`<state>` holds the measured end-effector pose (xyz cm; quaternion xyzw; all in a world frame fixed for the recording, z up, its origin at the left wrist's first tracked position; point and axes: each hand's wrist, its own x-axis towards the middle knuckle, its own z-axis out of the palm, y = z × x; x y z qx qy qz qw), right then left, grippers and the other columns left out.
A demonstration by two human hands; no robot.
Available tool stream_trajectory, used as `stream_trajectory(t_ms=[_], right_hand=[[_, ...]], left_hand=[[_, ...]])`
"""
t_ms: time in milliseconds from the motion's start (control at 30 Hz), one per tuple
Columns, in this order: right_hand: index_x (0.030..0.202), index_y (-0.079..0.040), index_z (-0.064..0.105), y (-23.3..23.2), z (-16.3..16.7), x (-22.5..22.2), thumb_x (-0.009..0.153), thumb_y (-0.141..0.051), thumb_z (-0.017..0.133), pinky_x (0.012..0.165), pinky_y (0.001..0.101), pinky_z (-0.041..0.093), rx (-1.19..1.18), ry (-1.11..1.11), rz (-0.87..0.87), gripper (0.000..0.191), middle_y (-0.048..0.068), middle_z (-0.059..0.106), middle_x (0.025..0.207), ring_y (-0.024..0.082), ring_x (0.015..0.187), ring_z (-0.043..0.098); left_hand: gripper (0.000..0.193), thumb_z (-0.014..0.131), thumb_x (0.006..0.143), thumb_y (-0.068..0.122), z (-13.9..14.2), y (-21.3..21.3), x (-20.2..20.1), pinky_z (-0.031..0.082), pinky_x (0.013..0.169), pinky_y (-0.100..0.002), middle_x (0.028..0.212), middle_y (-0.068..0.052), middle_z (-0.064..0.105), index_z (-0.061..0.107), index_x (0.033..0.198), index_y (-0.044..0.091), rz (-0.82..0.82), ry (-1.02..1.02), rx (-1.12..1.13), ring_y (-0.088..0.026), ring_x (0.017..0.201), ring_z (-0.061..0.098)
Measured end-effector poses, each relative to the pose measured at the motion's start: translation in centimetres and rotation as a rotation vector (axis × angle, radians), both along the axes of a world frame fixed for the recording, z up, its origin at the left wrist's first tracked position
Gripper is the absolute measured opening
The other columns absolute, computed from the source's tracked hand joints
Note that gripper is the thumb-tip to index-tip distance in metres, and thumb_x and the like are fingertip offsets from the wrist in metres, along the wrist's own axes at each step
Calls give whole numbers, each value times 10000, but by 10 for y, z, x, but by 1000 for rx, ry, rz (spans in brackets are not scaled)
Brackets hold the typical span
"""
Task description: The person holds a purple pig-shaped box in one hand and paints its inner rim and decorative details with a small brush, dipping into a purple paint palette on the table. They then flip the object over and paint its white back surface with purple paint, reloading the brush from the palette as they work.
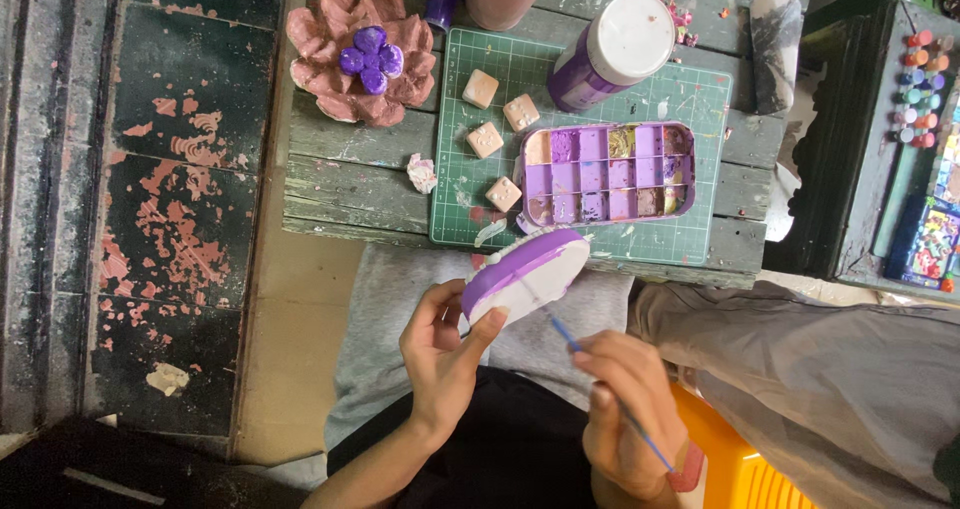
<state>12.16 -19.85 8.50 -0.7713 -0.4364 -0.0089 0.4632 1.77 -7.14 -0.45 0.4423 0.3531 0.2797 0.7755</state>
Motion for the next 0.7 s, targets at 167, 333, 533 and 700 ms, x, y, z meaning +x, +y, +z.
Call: stream_trajectory(t_ms=[167,333,533,700], right_hand=[[1083,62,620,-1,1,-1,1035,-26,528,922,401,557,-5,-14,-44,136,201,679,1046,324,1011,688],[1069,84,626,0,1,2,1039,-34,524,848,359,561,9,-3,-102,159,198,689,1021,307,945,701],[1058,74,630,1,-1,1,1045,-51,532,865,394,567,50,-14,-45,160,193,686,1004,317,954,704],[1061,74,629,0,-2,2,1031,-50,542,883,419,577,43,-11,66,154,180,693,999,324,962,706]], left_hand=[[383,802,897,32,-1,-1,1,520,952,-299,1110,-80,644,612,1219,-48,18,-29,86,-146,1058,614],[384,803,893,36,0,-2,0,533,921,-301,1088,-81,659,610,1214,-47,4,2,85,-149,1044,626],[385,798,892,14,-1,0,3,523,949,-304,1113,-82,639,601,1215,-56,29,-31,112,-152,1071,619],[385,789,886,12,0,0,3,530,928,-303,1102,-85,652,595,1212,-56,27,-37,30,-149,1059,625]])
